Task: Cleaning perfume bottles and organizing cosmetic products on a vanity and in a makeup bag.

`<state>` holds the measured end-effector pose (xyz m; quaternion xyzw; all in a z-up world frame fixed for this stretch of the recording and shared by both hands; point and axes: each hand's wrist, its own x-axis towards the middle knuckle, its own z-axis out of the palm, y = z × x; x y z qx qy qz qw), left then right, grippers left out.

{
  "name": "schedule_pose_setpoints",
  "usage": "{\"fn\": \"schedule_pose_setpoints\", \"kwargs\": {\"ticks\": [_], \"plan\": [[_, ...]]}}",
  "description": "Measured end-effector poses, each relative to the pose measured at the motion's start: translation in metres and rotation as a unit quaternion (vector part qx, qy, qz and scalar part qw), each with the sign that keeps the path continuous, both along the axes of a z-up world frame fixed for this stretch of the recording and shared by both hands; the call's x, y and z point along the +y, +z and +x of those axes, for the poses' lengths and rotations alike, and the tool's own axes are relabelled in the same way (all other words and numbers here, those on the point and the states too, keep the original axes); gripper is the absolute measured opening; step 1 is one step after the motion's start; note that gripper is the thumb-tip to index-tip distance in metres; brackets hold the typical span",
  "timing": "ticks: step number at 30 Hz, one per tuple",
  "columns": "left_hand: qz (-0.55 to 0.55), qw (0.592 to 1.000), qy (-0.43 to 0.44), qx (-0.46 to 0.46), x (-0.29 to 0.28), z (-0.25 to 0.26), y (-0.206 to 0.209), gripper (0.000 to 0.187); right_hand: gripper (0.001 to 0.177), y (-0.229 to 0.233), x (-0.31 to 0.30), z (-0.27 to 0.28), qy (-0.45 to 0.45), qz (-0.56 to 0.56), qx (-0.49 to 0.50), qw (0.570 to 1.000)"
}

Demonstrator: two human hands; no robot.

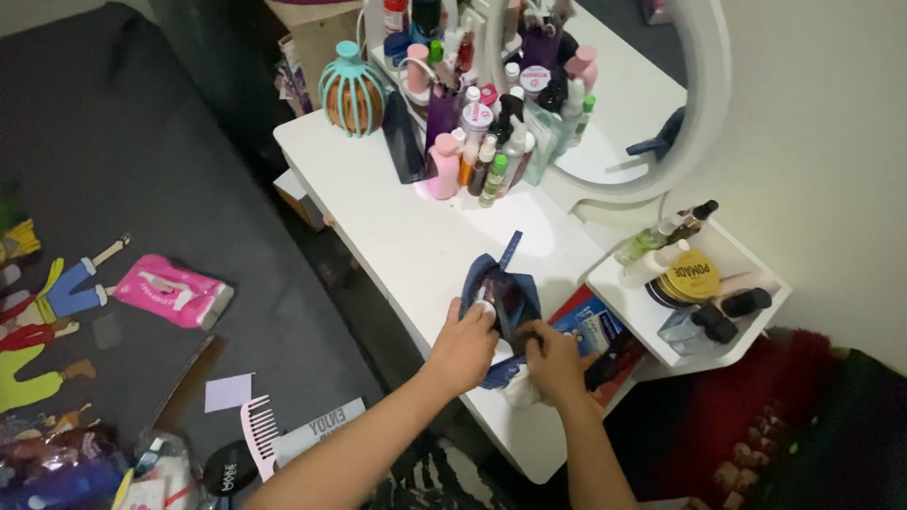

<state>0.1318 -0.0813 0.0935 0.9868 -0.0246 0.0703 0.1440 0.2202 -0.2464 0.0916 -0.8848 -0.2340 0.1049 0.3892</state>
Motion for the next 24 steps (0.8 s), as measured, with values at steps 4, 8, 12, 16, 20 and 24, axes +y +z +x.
{"fn": "schedule_pose_setpoints", "kwargs": {"ticks": [4,8,12,16,20,24], "plan": [[0.075,0.99,-0.055,0.11,-0.01,0.013,0.005,0.027,0.023,-0.001,-0.009,0.007,0.003,-0.058,0.043,0.997],[0.061,0.98,-0.084,0.169,-0.016,0.026,0.011,0.044,0.022,-0.002,-0.015,0.01,0.057,0.001,-0.063,0.996],[-0.015,0.984,-0.088,0.154,-0.016,0.028,0.002,0.054,0.021,-0.006,-0.026,0.013,0.019,-0.036,-0.029,0.999],[-0.078,0.985,-0.086,0.125,-0.01,0.031,-0.007,0.068,0.018,0.012,-0.025,0.007,0.02,0.019,-0.01,1.0],[-0.211,0.97,-0.028,0.121,-0.012,0.023,0.008,0.064,0.021,-0.001,-0.028,0.006,0.035,0.041,0.048,0.997],[-0.266,0.961,0.01,0.07,-0.013,0.01,0.025,0.052,0.021,0.003,-0.024,0.005,-0.039,0.005,0.068,0.997]]}}
